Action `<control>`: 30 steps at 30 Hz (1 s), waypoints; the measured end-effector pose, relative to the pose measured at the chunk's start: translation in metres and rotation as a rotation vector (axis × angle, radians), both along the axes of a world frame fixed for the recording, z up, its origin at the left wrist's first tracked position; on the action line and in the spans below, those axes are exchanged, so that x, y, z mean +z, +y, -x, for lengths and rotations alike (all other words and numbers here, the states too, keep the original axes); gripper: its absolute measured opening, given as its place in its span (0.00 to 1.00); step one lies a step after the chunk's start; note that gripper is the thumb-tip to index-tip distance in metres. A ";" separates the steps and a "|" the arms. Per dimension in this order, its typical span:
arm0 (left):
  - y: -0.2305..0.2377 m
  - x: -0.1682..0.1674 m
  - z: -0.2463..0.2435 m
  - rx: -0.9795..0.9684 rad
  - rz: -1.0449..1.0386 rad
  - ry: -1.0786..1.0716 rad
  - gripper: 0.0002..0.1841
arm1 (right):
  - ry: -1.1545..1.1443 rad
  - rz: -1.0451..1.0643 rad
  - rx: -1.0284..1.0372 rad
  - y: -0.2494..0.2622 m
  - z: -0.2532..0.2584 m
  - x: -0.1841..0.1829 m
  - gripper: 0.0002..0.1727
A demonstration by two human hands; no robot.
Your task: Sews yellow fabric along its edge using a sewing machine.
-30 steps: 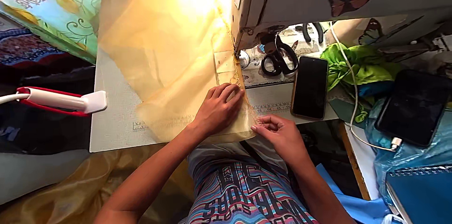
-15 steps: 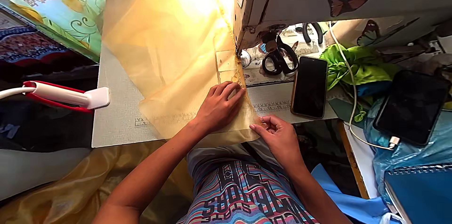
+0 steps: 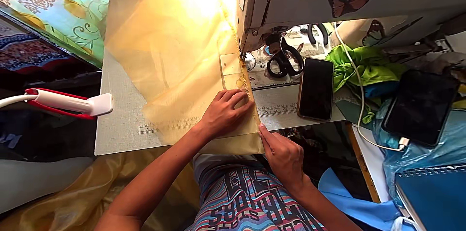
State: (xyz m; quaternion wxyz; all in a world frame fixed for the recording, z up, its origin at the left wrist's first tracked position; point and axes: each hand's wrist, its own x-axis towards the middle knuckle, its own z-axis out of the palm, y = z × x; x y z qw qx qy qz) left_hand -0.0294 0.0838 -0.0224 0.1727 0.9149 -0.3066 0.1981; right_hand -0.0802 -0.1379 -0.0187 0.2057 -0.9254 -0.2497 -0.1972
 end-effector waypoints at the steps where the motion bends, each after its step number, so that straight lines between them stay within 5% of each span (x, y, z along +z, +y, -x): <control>1: -0.001 0.001 0.003 -0.027 0.001 -0.007 0.16 | -0.002 0.025 0.007 0.000 0.000 0.001 0.15; 14: -0.007 -0.005 0.019 0.013 0.075 0.065 0.17 | -0.029 0.166 0.072 -0.001 -0.004 0.008 0.16; 30: 0.019 0.000 -0.017 -0.046 -0.025 0.054 0.19 | 0.061 0.153 0.059 0.023 -0.031 0.017 0.18</control>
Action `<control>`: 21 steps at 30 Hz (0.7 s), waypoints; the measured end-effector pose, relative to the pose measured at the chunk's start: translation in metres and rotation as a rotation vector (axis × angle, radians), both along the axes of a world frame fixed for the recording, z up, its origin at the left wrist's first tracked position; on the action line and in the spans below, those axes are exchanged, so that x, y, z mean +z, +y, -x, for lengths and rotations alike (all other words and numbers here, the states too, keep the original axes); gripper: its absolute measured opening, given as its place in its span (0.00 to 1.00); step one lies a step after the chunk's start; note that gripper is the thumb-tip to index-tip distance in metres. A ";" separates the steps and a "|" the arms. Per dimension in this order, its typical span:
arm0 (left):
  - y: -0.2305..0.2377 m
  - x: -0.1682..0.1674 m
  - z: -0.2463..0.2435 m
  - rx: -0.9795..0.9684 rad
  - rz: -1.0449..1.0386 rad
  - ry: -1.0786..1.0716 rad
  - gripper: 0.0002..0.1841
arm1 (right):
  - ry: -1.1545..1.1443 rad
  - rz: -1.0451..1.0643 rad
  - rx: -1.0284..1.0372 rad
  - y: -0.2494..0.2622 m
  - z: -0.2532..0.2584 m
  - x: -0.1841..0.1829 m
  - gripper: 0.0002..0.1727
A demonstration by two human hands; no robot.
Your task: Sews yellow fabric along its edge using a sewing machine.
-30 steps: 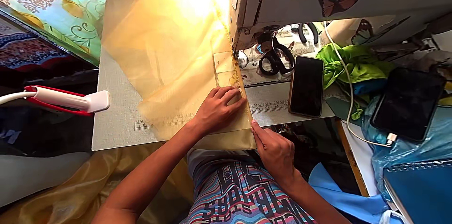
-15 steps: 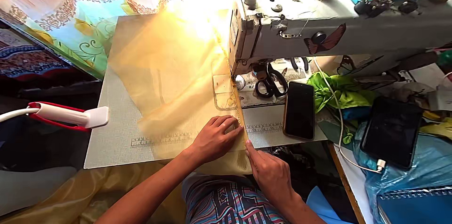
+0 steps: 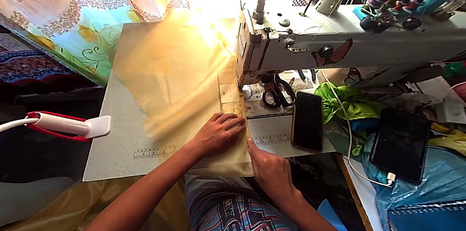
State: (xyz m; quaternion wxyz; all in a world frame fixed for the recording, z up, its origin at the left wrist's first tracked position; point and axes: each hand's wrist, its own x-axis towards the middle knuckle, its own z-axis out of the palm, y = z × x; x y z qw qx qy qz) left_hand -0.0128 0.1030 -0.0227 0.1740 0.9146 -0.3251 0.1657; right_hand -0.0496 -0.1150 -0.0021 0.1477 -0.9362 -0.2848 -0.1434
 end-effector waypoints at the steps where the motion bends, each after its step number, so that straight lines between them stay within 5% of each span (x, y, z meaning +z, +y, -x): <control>1: 0.002 0.000 -0.002 -0.005 -0.001 0.000 0.19 | 0.010 0.002 -0.003 0.002 -0.002 0.001 0.18; 13: 0.005 0.007 -0.016 -0.027 -0.036 -0.034 0.17 | 0.287 -0.107 -0.072 0.014 -0.022 0.010 0.17; 21: -0.012 0.002 0.005 0.103 0.013 0.071 0.19 | 0.758 -0.588 -0.227 -0.010 -0.003 0.021 0.13</control>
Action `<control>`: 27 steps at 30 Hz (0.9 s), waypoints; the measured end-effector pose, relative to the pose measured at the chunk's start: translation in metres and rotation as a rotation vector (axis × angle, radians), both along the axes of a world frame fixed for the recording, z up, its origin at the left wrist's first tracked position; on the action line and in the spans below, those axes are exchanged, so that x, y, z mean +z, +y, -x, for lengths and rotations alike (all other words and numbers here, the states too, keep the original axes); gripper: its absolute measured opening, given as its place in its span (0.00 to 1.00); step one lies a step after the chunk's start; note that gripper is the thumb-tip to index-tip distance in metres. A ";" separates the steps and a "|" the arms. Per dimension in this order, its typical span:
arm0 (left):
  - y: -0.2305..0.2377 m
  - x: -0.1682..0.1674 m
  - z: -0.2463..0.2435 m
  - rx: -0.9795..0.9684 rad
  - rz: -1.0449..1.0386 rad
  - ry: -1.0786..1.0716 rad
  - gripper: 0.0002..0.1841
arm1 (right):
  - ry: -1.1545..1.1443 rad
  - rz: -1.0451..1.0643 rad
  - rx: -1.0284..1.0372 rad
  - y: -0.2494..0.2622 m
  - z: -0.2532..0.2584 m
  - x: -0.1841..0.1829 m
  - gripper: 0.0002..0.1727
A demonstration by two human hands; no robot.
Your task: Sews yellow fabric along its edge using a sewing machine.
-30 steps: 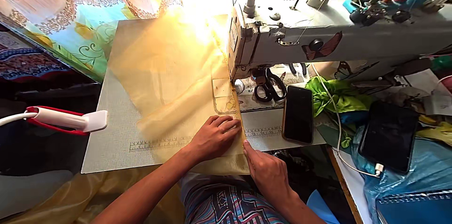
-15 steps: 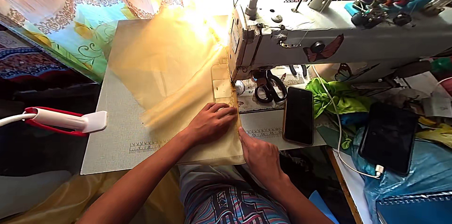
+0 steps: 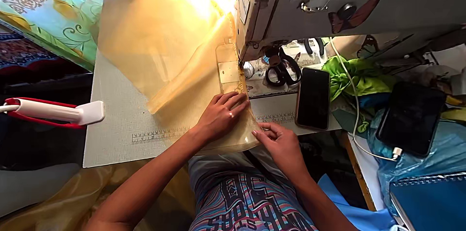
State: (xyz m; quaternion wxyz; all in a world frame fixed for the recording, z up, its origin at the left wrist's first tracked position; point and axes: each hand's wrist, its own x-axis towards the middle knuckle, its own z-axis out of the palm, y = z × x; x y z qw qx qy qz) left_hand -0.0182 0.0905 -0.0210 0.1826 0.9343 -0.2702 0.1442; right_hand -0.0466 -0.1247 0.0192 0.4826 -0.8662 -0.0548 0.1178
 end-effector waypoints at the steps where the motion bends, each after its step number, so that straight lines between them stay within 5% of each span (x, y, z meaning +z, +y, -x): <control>1: 0.000 0.000 0.000 0.003 0.000 0.006 0.20 | 0.072 -0.050 -0.017 -0.003 0.004 0.003 0.10; 9: -0.001 0.006 0.000 0.013 -0.003 0.026 0.20 | 0.144 -0.231 -0.156 -0.009 0.016 -0.006 0.06; 20: 0.004 -0.001 -0.005 -0.022 -0.022 -0.016 0.21 | -0.728 0.294 -0.006 -0.008 0.036 -0.043 0.12; 27: -0.005 0.002 0.012 -0.083 -0.023 -0.091 0.17 | -0.767 0.414 0.079 -0.009 0.037 -0.041 0.14</control>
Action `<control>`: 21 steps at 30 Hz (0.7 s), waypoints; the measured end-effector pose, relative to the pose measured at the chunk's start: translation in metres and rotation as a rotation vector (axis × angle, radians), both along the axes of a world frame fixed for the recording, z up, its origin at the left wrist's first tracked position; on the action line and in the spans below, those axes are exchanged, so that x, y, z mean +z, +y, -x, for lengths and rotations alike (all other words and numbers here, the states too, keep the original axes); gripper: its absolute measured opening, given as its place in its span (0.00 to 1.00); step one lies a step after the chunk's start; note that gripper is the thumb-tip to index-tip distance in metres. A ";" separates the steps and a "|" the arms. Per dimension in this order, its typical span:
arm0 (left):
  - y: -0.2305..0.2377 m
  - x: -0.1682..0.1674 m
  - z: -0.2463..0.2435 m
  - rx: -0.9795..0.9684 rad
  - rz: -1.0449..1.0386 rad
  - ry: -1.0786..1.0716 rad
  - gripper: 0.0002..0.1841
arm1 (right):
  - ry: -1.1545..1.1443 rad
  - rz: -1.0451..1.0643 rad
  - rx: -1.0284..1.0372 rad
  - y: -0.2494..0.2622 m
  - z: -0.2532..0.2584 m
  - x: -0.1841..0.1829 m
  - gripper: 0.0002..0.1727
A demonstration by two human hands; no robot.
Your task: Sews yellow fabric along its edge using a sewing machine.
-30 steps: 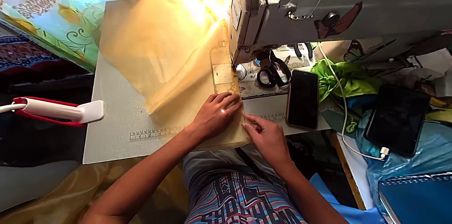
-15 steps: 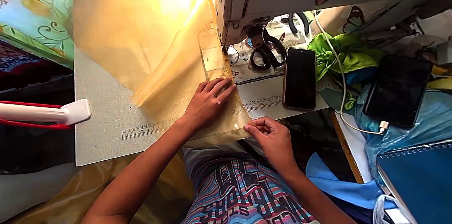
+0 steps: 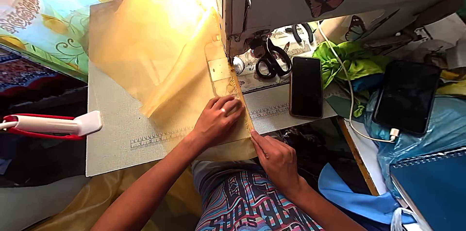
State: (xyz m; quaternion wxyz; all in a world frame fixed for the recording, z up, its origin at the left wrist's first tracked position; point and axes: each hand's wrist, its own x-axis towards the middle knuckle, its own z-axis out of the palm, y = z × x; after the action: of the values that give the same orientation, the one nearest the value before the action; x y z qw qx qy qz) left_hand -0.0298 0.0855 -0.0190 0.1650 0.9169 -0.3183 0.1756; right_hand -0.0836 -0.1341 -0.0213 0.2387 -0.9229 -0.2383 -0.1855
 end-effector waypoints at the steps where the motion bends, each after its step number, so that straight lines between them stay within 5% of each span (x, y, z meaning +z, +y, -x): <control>1: -0.003 0.000 0.005 0.027 0.008 0.002 0.17 | 0.008 0.000 0.002 0.000 0.000 0.001 0.14; 6: -0.005 -0.006 0.012 0.127 0.062 0.038 0.18 | 0.074 0.004 0.040 0.002 0.001 0.006 0.18; 21: 0.021 -0.003 -0.026 0.017 0.031 0.052 0.18 | 0.240 0.088 0.057 0.017 -0.025 0.027 0.21</control>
State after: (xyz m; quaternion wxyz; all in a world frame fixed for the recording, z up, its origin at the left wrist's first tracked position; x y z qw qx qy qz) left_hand -0.0041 0.1062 -0.0221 0.1862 0.9211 -0.3033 0.1580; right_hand -0.0590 -0.1174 0.0057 0.2299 -0.9409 -0.2422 -0.0564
